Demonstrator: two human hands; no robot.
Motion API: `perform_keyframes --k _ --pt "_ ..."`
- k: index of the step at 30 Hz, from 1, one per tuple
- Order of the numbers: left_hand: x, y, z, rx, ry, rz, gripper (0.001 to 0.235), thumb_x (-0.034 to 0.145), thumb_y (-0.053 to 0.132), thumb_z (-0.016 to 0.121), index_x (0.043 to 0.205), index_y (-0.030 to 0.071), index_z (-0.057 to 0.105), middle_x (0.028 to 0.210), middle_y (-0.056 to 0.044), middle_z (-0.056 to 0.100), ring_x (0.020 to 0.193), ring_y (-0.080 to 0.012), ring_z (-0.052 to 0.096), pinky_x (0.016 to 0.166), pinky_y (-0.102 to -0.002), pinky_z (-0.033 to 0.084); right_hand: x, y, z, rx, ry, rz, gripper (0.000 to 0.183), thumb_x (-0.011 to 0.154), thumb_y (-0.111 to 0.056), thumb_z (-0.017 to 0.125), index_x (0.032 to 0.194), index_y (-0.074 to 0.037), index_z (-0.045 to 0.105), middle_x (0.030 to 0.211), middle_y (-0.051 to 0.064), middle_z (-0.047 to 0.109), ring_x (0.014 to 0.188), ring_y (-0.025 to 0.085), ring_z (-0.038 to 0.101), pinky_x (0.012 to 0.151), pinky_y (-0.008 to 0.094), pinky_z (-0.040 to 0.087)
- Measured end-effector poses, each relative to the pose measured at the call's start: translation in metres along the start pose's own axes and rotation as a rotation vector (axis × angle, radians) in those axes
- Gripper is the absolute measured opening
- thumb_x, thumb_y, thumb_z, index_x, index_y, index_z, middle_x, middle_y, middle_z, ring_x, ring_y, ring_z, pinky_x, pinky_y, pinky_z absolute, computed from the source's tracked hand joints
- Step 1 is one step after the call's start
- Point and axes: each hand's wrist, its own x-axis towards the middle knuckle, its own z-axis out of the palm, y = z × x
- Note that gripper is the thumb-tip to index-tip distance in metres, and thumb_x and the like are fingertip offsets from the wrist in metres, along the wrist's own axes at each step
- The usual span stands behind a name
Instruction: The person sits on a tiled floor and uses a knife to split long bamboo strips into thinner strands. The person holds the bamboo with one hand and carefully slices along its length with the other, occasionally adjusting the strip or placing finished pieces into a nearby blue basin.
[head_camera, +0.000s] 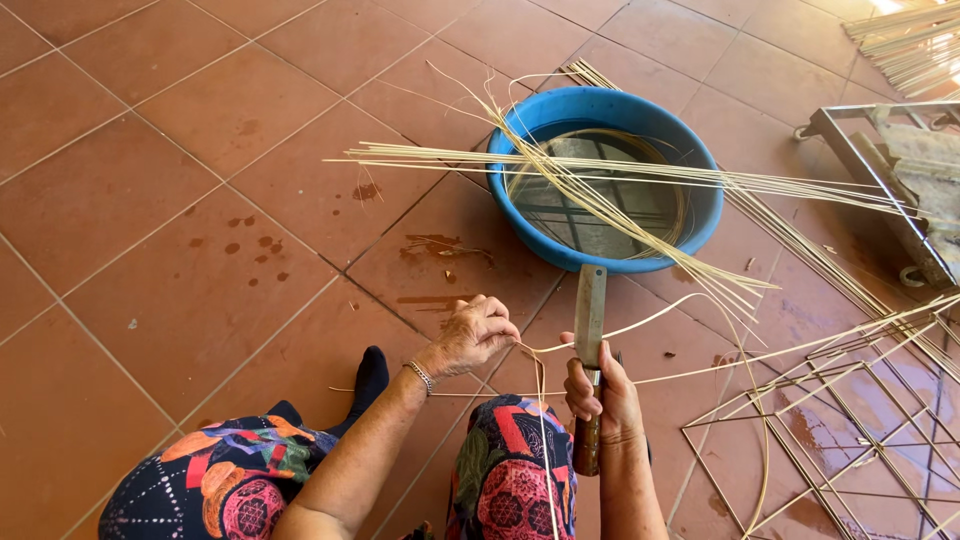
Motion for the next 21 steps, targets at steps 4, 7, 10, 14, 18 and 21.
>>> perform_keyframes --k 4,7,10,14,18,21 --pt "0.000 -0.001 0.009 -0.354 -0.087 -0.066 0.005 0.094 0.012 0.073 0.096 0.007 0.072 0.102 -0.002 0.067 0.094 -0.0141 0.068 0.082 -0.031 0.057 0.005 0.002 -0.008 -0.011 0.038 -0.025 0.058 0.109 -0.042 0.043 0.142 0.005 0.046 0.063 0.003 0.048 0.039 0.007 0.034 0.033 0.024 0.031" --pt "-0.002 -0.004 0.012 -0.539 -0.203 -0.141 0.011 0.089 0.014 0.077 0.093 0.006 0.070 0.096 -0.001 0.070 0.090 -0.0119 0.069 0.083 -0.030 0.059 0.005 0.006 -0.017 -0.009 0.039 -0.001 0.058 0.108 -0.042 0.043 0.142 0.004 0.046 0.063 0.003 0.048 0.040 0.007 0.034 0.033 0.024 0.031" --pt "-0.004 -0.004 0.016 -0.549 -0.258 -0.223 0.019 0.084 0.020 0.083 0.088 0.006 0.070 0.087 0.000 0.071 0.084 -0.0104 0.070 0.080 -0.028 0.058 0.005 0.011 -0.023 -0.059 0.137 0.016 0.057 0.107 -0.043 0.042 0.140 0.004 0.047 0.063 0.003 0.049 0.039 0.007 0.034 0.032 0.023 0.030" --pt "-0.007 -0.007 0.027 -0.520 -0.214 -0.294 0.019 0.084 0.022 0.084 0.085 0.007 0.073 0.081 0.000 0.073 0.081 -0.0091 0.069 0.078 -0.027 0.057 0.010 0.016 -0.030 -0.111 0.173 0.023 0.055 0.107 -0.041 0.041 0.140 0.003 0.048 0.063 0.003 0.049 0.039 0.007 0.034 0.033 0.023 0.030" --pt "-0.009 -0.021 0.031 -0.501 -0.205 -0.345 0.021 0.084 0.025 0.085 0.087 0.008 0.074 0.079 0.003 0.072 0.076 -0.0070 0.066 0.072 -0.027 0.057 0.012 0.018 -0.040 -0.154 0.171 -0.006 0.054 0.109 -0.040 0.041 0.140 0.003 0.047 0.063 0.002 0.049 0.040 0.007 0.035 0.033 0.024 0.032" --pt "-0.008 -0.019 0.030 -0.483 -0.207 -0.375 0.019 0.084 0.025 0.084 0.089 0.008 0.075 0.077 0.003 0.070 0.071 -0.0070 0.063 0.066 -0.027 0.055 0.016 0.013 -0.047 -0.123 0.151 -0.034 0.056 0.109 -0.042 0.039 0.140 0.004 0.047 0.063 0.002 0.050 0.040 0.007 0.035 0.034 0.024 0.033"
